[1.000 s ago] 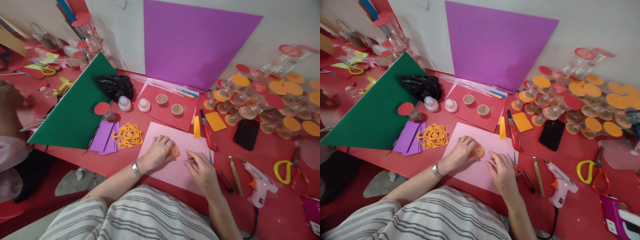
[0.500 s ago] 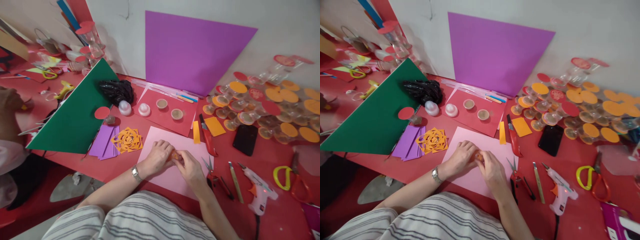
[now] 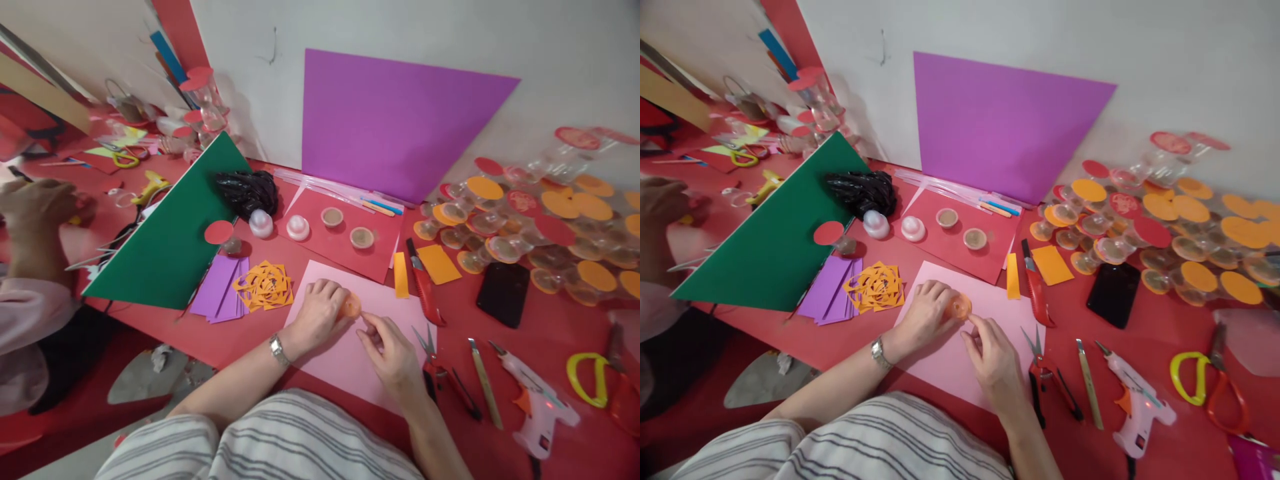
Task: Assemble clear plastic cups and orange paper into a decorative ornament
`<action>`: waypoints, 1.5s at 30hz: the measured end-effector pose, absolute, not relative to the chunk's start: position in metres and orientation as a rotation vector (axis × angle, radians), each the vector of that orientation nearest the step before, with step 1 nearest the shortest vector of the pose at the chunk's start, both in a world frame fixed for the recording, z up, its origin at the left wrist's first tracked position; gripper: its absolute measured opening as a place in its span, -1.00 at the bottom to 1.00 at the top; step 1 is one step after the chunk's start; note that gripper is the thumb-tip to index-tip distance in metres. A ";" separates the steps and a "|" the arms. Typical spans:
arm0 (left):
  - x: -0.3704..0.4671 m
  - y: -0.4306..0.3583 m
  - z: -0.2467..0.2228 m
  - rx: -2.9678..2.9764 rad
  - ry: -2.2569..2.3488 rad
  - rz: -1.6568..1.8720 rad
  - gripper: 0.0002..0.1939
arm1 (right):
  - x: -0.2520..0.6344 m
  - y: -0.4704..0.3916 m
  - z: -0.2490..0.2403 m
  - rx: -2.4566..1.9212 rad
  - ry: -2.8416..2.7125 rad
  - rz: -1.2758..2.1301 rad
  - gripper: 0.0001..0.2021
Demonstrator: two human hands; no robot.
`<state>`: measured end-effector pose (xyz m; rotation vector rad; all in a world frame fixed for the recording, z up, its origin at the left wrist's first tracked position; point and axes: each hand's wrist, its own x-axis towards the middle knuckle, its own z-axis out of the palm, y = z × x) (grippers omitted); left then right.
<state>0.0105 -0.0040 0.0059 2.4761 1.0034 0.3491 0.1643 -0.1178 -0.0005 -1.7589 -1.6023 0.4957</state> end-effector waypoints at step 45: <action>0.013 -0.013 0.001 2.447 0.957 0.278 -0.39 | 0.167 -0.089 -0.009 -1.714 -1.657 0.423 -0.81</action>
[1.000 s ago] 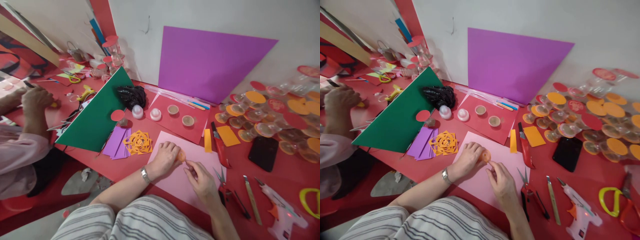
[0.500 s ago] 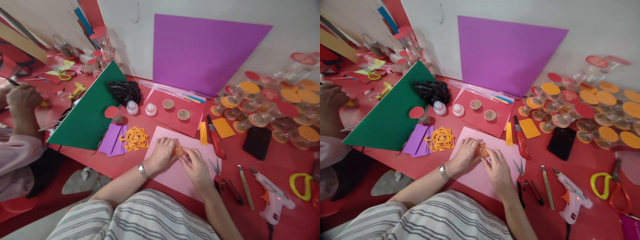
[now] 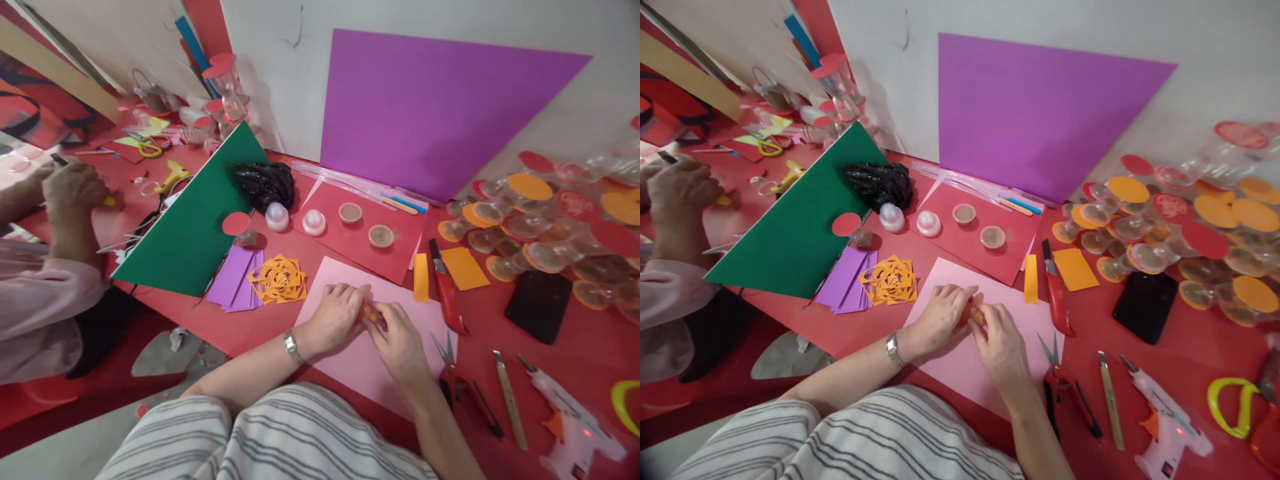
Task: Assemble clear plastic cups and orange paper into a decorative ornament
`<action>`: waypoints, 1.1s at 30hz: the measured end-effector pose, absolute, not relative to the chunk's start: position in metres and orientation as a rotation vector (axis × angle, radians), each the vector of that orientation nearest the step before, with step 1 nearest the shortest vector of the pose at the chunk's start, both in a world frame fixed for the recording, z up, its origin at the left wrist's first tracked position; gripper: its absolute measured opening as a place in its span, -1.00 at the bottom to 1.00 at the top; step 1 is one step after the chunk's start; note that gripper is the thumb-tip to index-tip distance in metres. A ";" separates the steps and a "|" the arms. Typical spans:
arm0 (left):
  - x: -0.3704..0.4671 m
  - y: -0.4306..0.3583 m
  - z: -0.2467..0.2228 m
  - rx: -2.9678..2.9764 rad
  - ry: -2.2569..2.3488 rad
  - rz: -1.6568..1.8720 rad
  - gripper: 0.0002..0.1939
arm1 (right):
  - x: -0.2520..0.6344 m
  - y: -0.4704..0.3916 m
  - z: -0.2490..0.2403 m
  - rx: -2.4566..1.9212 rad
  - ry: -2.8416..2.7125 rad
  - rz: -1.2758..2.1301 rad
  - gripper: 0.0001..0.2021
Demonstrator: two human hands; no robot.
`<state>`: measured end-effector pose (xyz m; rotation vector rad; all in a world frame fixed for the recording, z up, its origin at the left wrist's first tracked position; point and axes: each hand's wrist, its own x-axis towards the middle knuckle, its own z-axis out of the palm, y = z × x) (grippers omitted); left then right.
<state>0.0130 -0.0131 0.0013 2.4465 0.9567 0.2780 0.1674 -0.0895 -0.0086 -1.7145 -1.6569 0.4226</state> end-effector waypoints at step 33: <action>-0.040 0.145 0.031 2.473 1.471 0.573 -0.41 | 0.166 -0.095 -0.018 -1.649 -1.543 0.376 -0.68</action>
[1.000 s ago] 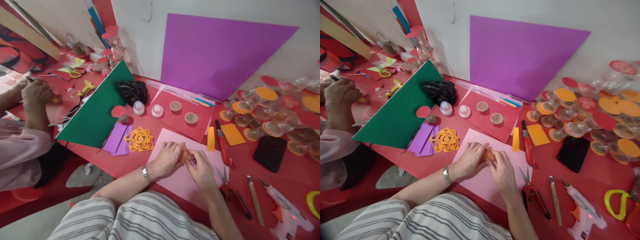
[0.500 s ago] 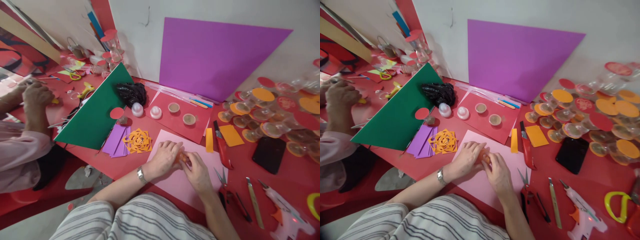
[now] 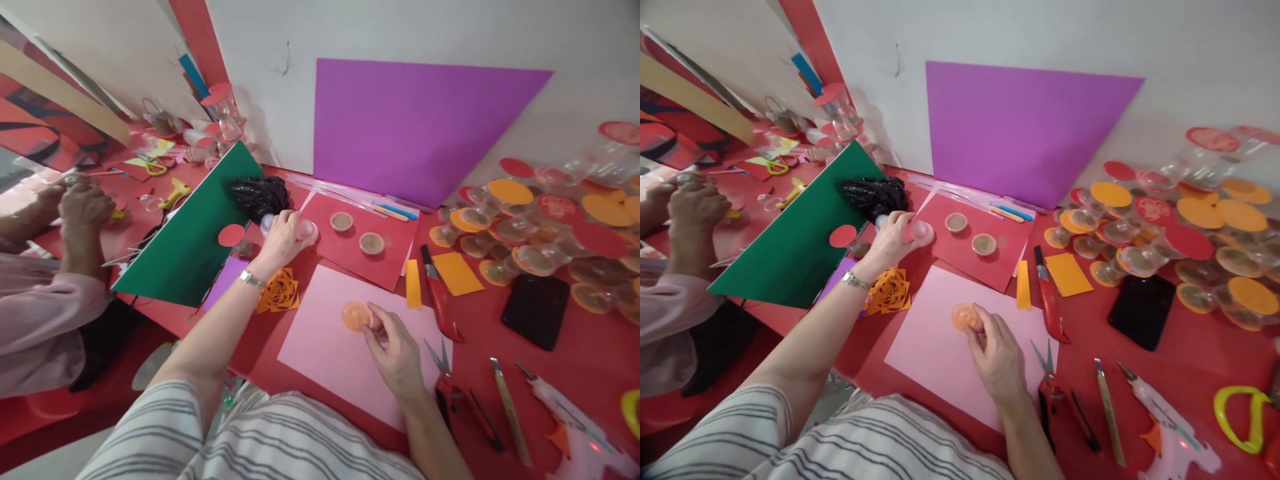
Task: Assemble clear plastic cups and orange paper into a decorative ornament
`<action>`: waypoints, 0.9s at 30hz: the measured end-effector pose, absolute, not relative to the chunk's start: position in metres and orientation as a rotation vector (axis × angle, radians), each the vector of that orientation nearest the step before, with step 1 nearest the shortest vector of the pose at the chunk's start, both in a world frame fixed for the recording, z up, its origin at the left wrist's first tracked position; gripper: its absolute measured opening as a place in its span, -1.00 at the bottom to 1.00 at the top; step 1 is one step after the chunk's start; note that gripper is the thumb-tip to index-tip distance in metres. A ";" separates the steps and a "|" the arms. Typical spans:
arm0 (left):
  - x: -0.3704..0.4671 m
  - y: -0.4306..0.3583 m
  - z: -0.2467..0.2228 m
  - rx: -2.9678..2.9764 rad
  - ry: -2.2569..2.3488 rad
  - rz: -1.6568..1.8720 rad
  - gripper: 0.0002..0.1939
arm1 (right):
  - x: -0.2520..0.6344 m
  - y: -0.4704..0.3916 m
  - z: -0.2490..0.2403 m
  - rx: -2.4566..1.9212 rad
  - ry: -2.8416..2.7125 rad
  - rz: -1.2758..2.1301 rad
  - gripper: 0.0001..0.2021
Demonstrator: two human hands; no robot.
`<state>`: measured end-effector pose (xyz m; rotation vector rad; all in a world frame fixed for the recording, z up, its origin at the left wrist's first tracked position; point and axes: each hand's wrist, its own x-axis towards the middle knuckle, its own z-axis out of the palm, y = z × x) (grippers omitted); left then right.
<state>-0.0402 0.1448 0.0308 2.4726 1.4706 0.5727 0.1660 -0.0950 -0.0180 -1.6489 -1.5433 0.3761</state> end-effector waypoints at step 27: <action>-0.037 0.135 0.060 2.218 1.353 0.846 -0.69 | 0.166 -0.099 -0.014 -1.640 -1.566 0.363 -0.75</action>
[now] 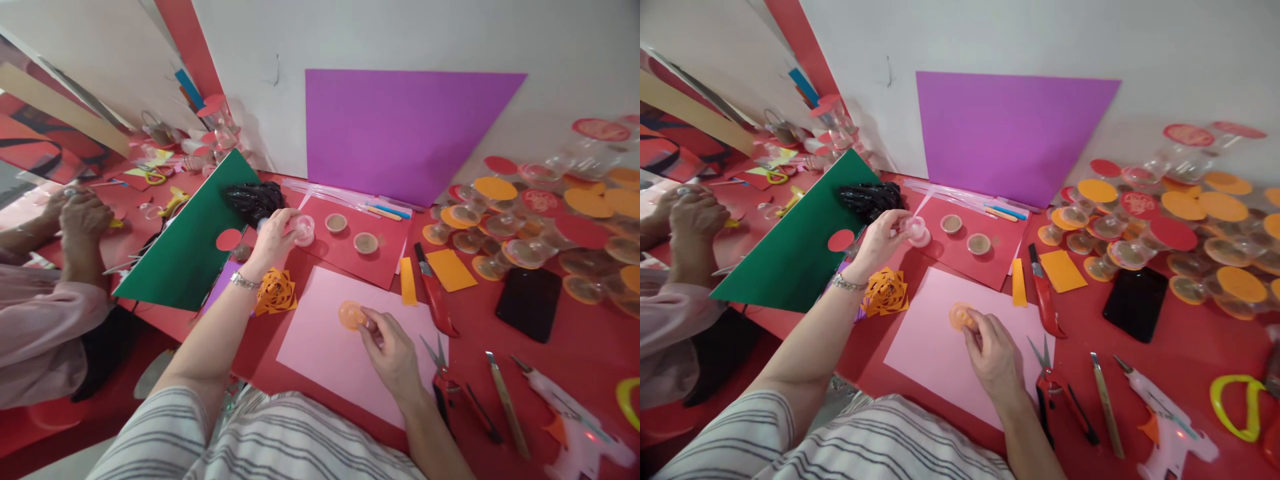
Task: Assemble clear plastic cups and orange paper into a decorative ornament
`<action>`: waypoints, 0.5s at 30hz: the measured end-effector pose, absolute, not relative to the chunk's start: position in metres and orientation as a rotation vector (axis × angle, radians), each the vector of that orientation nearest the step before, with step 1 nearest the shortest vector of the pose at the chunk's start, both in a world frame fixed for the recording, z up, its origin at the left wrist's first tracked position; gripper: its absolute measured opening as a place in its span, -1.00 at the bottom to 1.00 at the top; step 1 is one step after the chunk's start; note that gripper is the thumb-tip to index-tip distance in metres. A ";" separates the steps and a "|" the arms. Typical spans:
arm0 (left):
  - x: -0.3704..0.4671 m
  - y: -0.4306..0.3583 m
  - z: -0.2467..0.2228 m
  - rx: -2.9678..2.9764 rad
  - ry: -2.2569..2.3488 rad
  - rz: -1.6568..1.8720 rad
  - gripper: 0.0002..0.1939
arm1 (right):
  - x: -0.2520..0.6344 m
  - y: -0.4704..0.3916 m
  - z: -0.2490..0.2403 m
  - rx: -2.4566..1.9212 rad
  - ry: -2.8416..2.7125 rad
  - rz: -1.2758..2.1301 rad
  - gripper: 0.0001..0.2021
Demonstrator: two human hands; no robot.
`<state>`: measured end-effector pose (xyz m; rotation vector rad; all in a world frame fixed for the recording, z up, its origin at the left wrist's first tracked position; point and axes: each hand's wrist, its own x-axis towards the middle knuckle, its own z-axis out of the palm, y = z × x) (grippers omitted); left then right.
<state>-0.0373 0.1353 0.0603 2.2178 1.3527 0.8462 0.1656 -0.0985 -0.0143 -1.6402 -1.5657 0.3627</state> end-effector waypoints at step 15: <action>-0.005 0.079 0.055 1.083 0.813 1.044 -0.60 | 0.162 -0.105 0.022 -1.714 -1.673 0.349 -0.77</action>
